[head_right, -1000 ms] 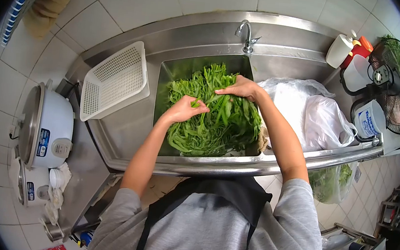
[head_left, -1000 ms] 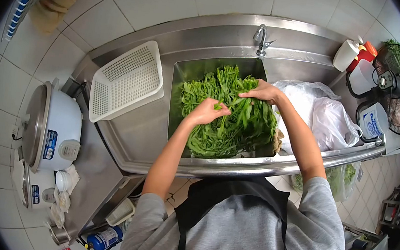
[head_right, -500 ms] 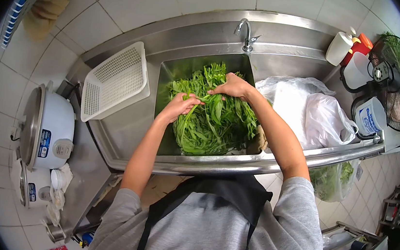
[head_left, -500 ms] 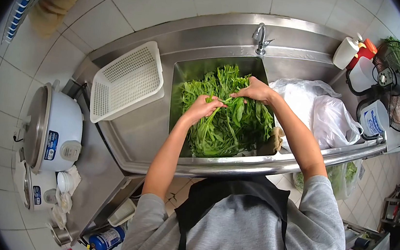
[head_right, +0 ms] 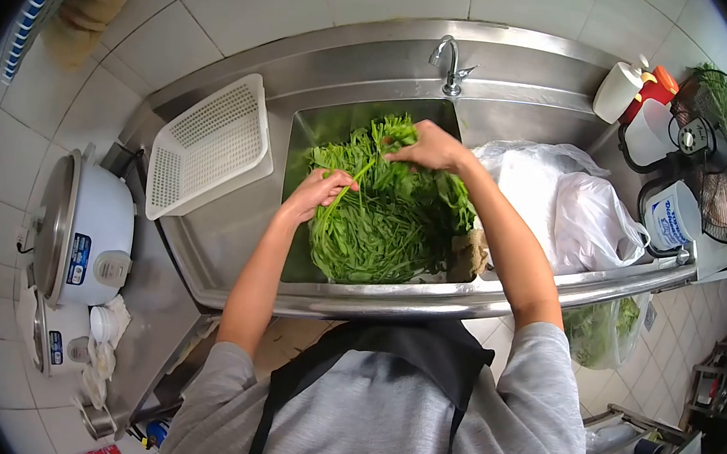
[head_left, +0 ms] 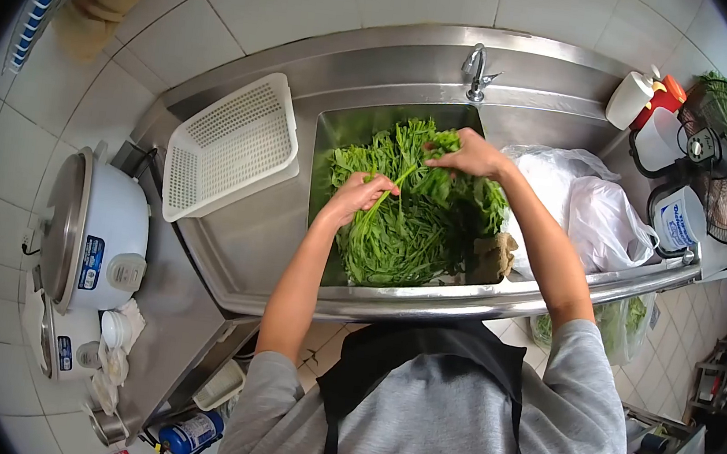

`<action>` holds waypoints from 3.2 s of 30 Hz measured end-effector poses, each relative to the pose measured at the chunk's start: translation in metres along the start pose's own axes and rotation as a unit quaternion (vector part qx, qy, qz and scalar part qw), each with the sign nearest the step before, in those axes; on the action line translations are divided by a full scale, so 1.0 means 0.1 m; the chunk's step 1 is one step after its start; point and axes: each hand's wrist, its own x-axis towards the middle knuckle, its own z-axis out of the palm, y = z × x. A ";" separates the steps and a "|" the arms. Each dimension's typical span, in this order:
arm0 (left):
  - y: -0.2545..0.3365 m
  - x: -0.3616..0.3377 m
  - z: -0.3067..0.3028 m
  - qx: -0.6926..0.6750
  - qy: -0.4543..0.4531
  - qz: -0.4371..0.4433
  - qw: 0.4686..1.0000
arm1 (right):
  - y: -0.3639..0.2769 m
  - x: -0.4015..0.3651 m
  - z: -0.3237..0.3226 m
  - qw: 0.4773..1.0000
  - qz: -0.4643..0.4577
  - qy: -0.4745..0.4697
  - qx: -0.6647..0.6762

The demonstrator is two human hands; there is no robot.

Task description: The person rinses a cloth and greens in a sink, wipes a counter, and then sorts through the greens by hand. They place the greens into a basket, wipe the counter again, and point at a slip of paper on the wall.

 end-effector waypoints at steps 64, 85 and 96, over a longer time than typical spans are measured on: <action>0.01 -0.06 0.26 -0.002 -0.091 0.006 0.996 | -0.04 -0.13 0.16 0.973 0.104 -0.032 0.204; 0.18 -0.04 0.24 -0.003 -0.091 0.050 0.995 | -0.22 -0.08 0.11 0.997 0.080 -0.006 -0.007; 0.03 0.04 0.36 -0.052 0.039 0.072 0.995 | -0.09 -0.08 0.39 0.986 0.045 0.027 0.159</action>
